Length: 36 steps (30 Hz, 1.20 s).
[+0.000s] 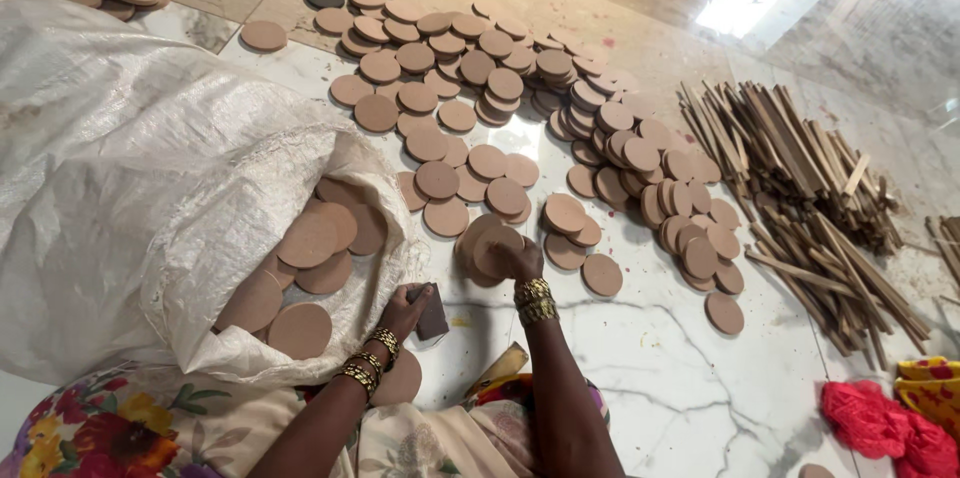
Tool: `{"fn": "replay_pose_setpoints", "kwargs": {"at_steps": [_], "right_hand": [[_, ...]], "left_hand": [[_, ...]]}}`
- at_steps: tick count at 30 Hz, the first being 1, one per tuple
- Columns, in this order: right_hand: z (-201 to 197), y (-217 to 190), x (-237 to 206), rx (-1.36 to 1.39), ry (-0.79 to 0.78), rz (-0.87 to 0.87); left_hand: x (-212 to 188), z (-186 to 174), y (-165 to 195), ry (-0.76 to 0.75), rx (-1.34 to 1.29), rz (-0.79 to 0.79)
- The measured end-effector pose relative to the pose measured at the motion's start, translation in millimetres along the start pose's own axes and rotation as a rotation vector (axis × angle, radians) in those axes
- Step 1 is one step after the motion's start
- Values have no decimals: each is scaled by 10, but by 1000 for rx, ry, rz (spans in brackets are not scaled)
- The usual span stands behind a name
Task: The person sits on the floor and repeatedly picks up small round wooden discs from a pile, then places them into a large white sack. The person also uses a small rectangular sanding block to rub the surface of some discs before placing them in the sack.
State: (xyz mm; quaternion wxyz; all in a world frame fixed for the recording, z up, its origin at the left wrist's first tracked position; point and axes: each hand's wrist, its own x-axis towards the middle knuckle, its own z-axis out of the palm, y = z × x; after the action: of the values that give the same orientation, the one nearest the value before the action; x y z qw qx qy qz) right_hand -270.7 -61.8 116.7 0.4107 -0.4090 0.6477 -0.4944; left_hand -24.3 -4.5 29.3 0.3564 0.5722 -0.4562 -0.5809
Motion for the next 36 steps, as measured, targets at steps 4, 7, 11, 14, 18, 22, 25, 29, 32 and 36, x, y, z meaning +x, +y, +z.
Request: {"fn": "replay_pose_setpoints", "kwargs": {"at_steps": [4,7,11,14,18,22,25,29,32,36], "right_hand": [[-61,-204,-287,127,-243,58],[44,-262,-542,88,-332,92],[320,-207,-704,206,-311,65],[436,-163,-713,278,-335,120],[419,-183,-687,472,-445,365],[249,-200,-612,246,-356,238],[80,-122,-434,240,-263,213],[42,118,-70,276,-183,241],[203,334,133,195,-111,242],[326,507,210,-3,-79,280]], "left_hand": [[39,47,238,192,56,244],[77,5,605,96,-234,272],[-113,77,913,-84,-258,203],[-286,132,778,-115,-299,91],[-60,104,523,22,-512,131],[226,-622,390,247,-706,201],[324,-1364,505,418,-791,240],[381,-1988,765,523,-824,266],[384,-2082,759,558,-783,262],[337,-1789,529,614,-617,284]]}}
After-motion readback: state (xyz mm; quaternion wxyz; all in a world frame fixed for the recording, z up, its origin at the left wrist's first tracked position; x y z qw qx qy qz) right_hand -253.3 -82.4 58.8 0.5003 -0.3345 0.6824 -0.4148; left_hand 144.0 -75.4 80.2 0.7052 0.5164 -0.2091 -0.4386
